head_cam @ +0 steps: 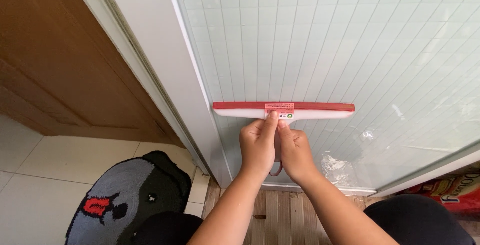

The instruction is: Applying a textured wrap film to a glass door panel using a squeegee to remove air bubbles and ensure adhesion.

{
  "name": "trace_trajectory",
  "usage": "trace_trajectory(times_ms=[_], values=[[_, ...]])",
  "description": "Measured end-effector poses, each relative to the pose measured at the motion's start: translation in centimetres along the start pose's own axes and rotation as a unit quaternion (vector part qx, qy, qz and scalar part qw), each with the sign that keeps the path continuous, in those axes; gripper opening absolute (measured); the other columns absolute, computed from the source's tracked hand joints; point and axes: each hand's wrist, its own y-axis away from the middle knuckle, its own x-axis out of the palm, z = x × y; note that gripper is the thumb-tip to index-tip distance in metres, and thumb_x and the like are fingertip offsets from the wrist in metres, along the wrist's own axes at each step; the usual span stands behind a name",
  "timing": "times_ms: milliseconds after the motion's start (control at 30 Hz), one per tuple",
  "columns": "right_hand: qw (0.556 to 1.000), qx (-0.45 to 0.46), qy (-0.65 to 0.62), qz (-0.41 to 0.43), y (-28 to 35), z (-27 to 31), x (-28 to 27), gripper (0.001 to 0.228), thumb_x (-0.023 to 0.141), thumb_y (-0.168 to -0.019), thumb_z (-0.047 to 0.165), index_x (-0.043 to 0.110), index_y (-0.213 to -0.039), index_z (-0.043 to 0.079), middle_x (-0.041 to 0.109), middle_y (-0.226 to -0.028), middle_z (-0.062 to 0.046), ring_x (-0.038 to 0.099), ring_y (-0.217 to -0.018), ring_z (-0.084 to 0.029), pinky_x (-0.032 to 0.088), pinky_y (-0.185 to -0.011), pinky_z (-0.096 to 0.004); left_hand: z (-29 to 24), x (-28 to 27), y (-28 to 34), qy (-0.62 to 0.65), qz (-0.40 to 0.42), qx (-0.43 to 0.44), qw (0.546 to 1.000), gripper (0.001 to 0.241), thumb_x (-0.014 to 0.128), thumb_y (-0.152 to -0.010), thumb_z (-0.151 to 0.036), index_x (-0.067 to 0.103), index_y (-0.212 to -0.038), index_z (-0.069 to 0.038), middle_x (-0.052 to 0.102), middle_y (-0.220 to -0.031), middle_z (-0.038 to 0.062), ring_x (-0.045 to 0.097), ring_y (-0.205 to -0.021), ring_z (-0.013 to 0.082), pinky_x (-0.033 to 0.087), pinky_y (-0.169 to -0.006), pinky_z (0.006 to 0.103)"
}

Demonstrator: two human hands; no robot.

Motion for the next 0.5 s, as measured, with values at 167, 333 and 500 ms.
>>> trace_trajectory(times_ms=[167, 333, 500], values=[[1.0, -0.001, 0.005, 0.002, -0.1, -1.0, -0.1, 0.069, 0.043, -0.112, 0.034, 0.054, -0.047, 0.011, 0.039, -0.038, 0.0, 0.036, -0.035, -0.01, 0.03, -0.033, -0.023, 0.4, 0.0, -0.1, -0.007, -0.003, 0.0, 1.0, 0.051, 0.069, -0.099, -0.032, 0.061, -0.055, -0.008, 0.043, -0.042, -0.001, 0.038, -0.052, 0.0103, 0.032, -0.047, 0.0276], [1.0, 0.007, 0.002, -0.001, 1.7, 2.8, 1.2, 0.069, 0.042, -0.111, 0.034, 0.054, -0.047, 0.012, 0.042, -0.037, 0.0, 0.037, -0.035, -0.01, 0.031, -0.033, -0.023, 1.7, -0.4, -0.2, -0.009, 0.003, -0.014, 1.0, 0.048, 0.068, -0.1, -0.033, 0.068, -0.059, -0.008, 0.05, -0.044, 0.0, 0.04, -0.052, 0.0097, 0.034, -0.048, 0.0274], [1.0, -0.002, 0.014, 0.003, 0.4, -1.4, 0.7, 0.069, 0.042, -0.112, 0.034, 0.054, -0.047, 0.012, 0.041, -0.039, 0.0, 0.036, -0.036, -0.01, 0.029, -0.034, -0.023, 1.8, -0.7, 0.0, -0.017, 0.003, -0.01, 1.0, 0.048, 0.068, -0.1, -0.032, 0.067, -0.059, -0.007, 0.048, -0.045, 0.0, 0.041, -0.054, 0.0104, 0.034, -0.048, 0.0279]])
